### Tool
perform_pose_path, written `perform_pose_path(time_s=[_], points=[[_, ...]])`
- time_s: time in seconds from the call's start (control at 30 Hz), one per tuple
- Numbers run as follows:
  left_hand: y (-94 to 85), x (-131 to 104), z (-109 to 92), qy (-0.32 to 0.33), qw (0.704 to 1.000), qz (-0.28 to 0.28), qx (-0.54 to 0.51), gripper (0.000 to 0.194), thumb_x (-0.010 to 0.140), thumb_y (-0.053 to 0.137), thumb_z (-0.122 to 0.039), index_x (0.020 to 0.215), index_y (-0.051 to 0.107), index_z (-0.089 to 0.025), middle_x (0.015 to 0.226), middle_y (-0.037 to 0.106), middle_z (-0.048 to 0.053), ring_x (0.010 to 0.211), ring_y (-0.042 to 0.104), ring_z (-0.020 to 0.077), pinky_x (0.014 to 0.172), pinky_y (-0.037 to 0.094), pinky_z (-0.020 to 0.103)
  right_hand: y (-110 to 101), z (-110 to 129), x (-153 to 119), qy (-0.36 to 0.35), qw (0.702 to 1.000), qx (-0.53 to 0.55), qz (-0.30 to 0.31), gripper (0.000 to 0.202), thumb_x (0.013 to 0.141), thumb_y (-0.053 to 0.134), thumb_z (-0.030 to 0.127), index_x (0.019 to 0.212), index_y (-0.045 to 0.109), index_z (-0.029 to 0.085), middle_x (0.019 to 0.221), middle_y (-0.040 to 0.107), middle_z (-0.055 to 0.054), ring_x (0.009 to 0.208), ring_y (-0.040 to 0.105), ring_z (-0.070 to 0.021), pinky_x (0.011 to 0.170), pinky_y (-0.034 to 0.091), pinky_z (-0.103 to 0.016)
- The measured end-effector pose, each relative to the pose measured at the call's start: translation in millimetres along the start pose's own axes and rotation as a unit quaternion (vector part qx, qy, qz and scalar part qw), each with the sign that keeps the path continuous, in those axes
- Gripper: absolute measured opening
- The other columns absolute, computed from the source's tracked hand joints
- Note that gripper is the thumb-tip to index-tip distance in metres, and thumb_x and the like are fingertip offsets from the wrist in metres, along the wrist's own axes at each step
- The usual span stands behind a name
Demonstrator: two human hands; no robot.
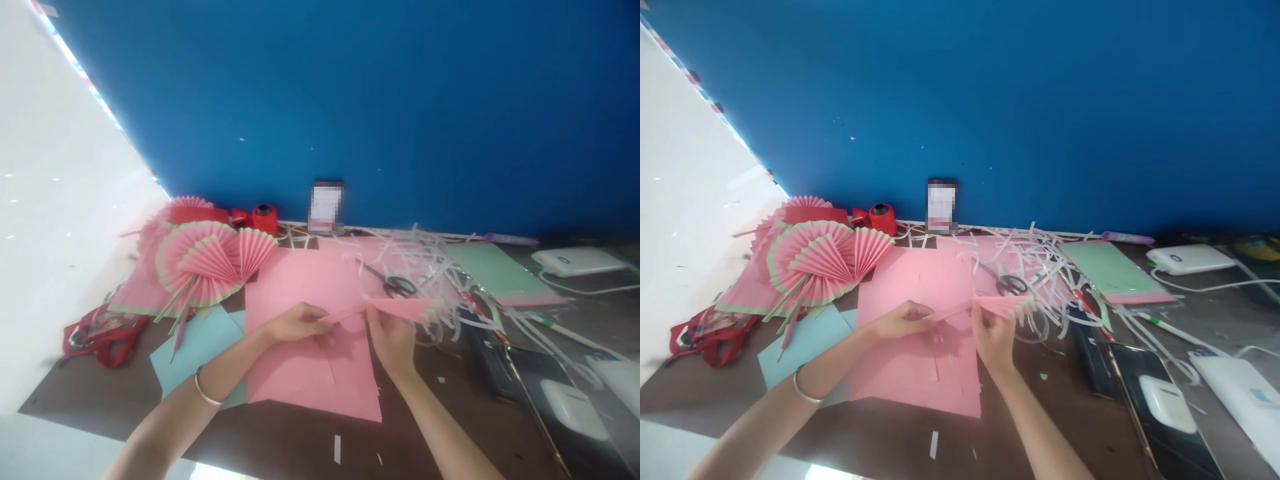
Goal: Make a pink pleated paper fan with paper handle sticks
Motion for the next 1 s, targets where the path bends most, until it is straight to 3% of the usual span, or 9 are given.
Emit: perform_pose_path(time_s=[0.1, 0.2, 0.37, 0.47, 0.63, 0.73, 0.83, 0.93, 1.0], points=[[3.1, -1.8, -3.5, -0.009, 0.999, 0.018, -0.029, 0.039, 0.075, 0.061, -0.044, 0.090, 0.065, -0.008, 0.083, 0.068, 0.012, 0.074, 0.062, 0.0172, 0.076, 0.048, 0.031, 1.6, 0.7, -3.0, -0.079, 0.993, -0.085, -0.002, 0.024, 0.080, 0.050, 0.028, 0.064, 0.066, 0.019, 0.060, 0.066, -0.008, 0.068, 0.063, -0.0244, 0.073, 0.050, -0.041], [6.1, -3.4, -6.8, -0.028, 0.997, 0.028, -0.071, 0.032, 0.076, 0.060, -0.036, 0.088, 0.066, -0.007, 0.089, 0.068, 0.015, 0.075, 0.062, 0.0186, 0.079, 0.048, 0.033, 5.0, 0.4, -8.0, -0.135, 0.985, -0.102, 0.009, 0.023, 0.079, 0.047, 0.020, 0.087, 0.068, 0.018, 0.077, 0.068, -0.010, 0.084, 0.063, -0.0259, 0.079, 0.050, -0.041], [10.4, -5.1, -10.0, -0.050, 0.989, 0.035, -0.136, 0.021, 0.073, 0.054, -0.022, 0.078, 0.066, -0.005, 0.086, 0.069, 0.017, 0.078, 0.065, 0.0226, 0.085, 0.045, 0.037, 10.4, 17.5, -18.2, -0.250, 0.962, -0.102, 0.034, 0.052, 0.082, 0.036, 0.008, 0.131, 0.042, 0.024, 0.120, 0.057, -0.009, 0.112, 0.052, -0.0227, 0.094, 0.044, -0.040], [13.3, -4.9, -10.5, -0.049, 0.983, 0.048, -0.173, 0.025, 0.069, 0.048, -0.015, 0.084, 0.066, -0.005, 0.087, 0.069, 0.016, 0.079, 0.066, 0.0242, 0.083, 0.045, 0.038, 16.3, 20.6, -20.1, -0.272, 0.953, -0.119, 0.066, 0.056, 0.084, 0.035, 0.007, 0.137, 0.032, 0.025, 0.127, 0.051, -0.011, 0.118, 0.047, -0.0234, 0.096, 0.042, -0.042], [14.7, -2.6, -6.4, -0.032, 0.974, 0.074, -0.211, 0.028, 0.069, 0.044, -0.012, 0.084, 0.066, -0.004, 0.087, 0.069, 0.017, 0.083, 0.066, 0.0266, 0.084, 0.043, 0.040, 22.6, 16.2, -20.2, -0.275, 0.944, -0.162, 0.083, 0.057, 0.086, 0.032, 0.005, 0.138, 0.029, 0.025, 0.123, 0.051, -0.013, 0.117, 0.047, -0.0226, 0.093, 0.045, -0.040], [13.2, -1.3, 0.2, -0.033, 0.966, 0.076, -0.244, 0.027, 0.070, 0.045, -0.019, 0.077, 0.065, -0.003, 0.085, 0.069, 0.020, 0.083, 0.065, 0.0287, 0.084, 0.042, 0.043, 22.4, 16.6, -20.3, -0.281, 0.940, -0.177, 0.072, 0.057, 0.085, 0.031, 0.005, 0.139, 0.028, 0.025, 0.121, 0.052, -0.013, 0.115, 0.049, -0.0226, 0.091, 0.047, -0.039], [13.3, -1.8, 4.6, -0.035, 0.963, 0.076, -0.257, 0.037, 0.078, 0.046, -0.038, 0.076, 0.063, -0.005, 0.083, 0.069, 0.020, 0.080, 0.065, 0.0294, 0.080, 0.044, 0.045, 22.7, 18.4, -21.2, -0.293, 0.933, -0.198, 0.067, 0.059, 0.084, 0.031, 0.004, 0.139, 0.027, 0.024, 0.121, 0.053, -0.013, 0.112, 0.051, -0.0223, 0.089, 0.049, -0.037], [8.8, -2.5, 3.1, -0.015, 0.981, 0.029, -0.192, 0.046, 0.074, 0.055, -0.054, 0.083, 0.061, -0.008, 0.077, 0.068, 0.015, 0.073, 0.065, 0.0255, 0.071, 0.048, 0.039, 22.2, 20.0, -22.4, -0.308, 0.925, -0.216, 0.056, 0.061, 0.084, 0.031, 0.003, 0.140, 0.026, 0.026, 0.121, 0.053, -0.012, 0.111, 0.053, -0.0218, 0.087, 0.050, -0.035], [6.2, -2.4, 1.1, -0.006, 0.992, -0.005, -0.129, 0.047, 0.067, 0.066, -0.050, 0.089, 0.060, -0.009, 0.073, 0.067, 0.011, 0.068, 0.065, 0.0214, 0.066, 0.049, 0.033, 20.6, 20.9, -23.0, -0.316, 0.922, -0.218, 0.047, 0.062, 0.083, 0.031, 0.002, 0.140, 0.026, 0.027, 0.121, 0.054, -0.011, 0.110, 0.053, -0.0218, 0.087, 0.050, -0.035]])
Point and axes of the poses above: each hand's wrist, its own x-axis towards the middle knuckle, its own y-axis out of the palm, z = x × y, the point moved 7 cm from there along x, towards the middle knuckle
